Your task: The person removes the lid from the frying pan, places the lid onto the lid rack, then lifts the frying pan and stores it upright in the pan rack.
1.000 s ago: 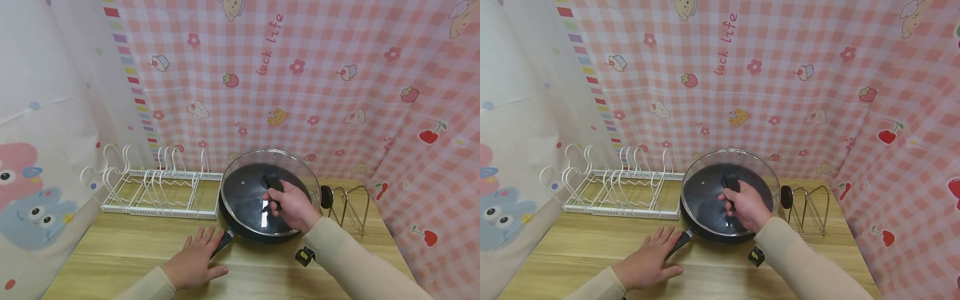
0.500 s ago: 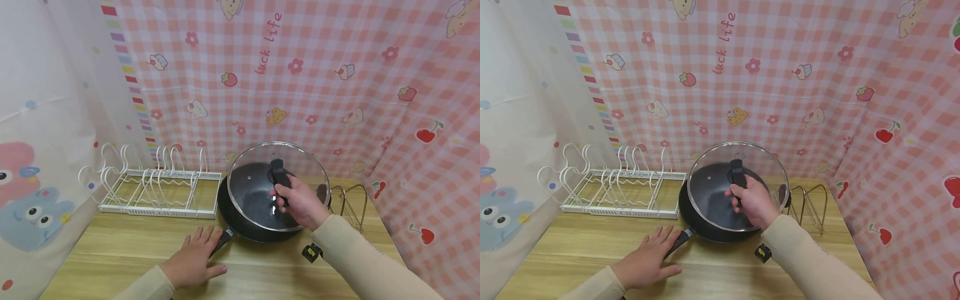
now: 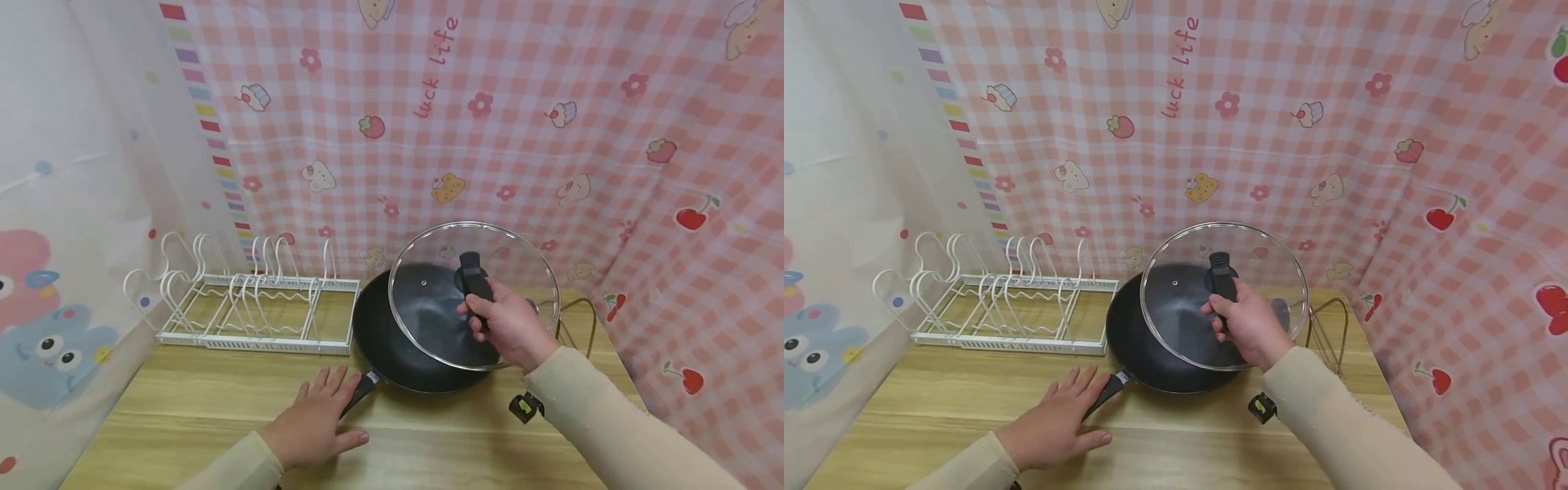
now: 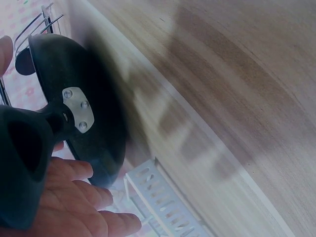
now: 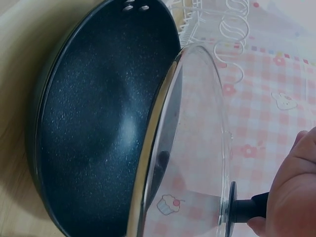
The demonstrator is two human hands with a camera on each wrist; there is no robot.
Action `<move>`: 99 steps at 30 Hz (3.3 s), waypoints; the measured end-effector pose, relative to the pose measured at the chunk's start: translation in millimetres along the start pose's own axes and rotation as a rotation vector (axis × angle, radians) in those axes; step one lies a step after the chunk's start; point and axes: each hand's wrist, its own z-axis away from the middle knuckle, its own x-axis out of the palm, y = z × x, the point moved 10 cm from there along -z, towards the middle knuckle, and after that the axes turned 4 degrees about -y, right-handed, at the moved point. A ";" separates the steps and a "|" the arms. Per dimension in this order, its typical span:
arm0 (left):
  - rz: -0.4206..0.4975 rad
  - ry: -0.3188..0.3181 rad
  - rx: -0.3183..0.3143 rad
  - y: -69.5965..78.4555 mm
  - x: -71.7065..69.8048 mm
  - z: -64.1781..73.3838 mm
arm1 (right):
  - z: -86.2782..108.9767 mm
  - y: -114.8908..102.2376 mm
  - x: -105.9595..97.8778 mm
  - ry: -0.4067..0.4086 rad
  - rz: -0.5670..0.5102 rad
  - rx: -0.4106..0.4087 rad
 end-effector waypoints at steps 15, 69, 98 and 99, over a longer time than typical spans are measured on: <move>0.023 -0.016 -0.001 -0.1 1.2 -1.2 | 10.3 -5.3 -26.7 0.038 0.022 -0.007; 0.036 -0.016 0.006 -1.1 0.7 -0.2 | 44.1 -5.8 -114.2 0.153 0.228 -0.014; 0.036 -0.021 0.004 -1.0 0.5 0.3 | 56.3 -5.8 -139.6 0.204 0.241 -0.017; 0.037 -0.021 0.004 -1.1 0.6 0.2 | 56.7 -6.0 -140.2 0.208 0.241 -0.016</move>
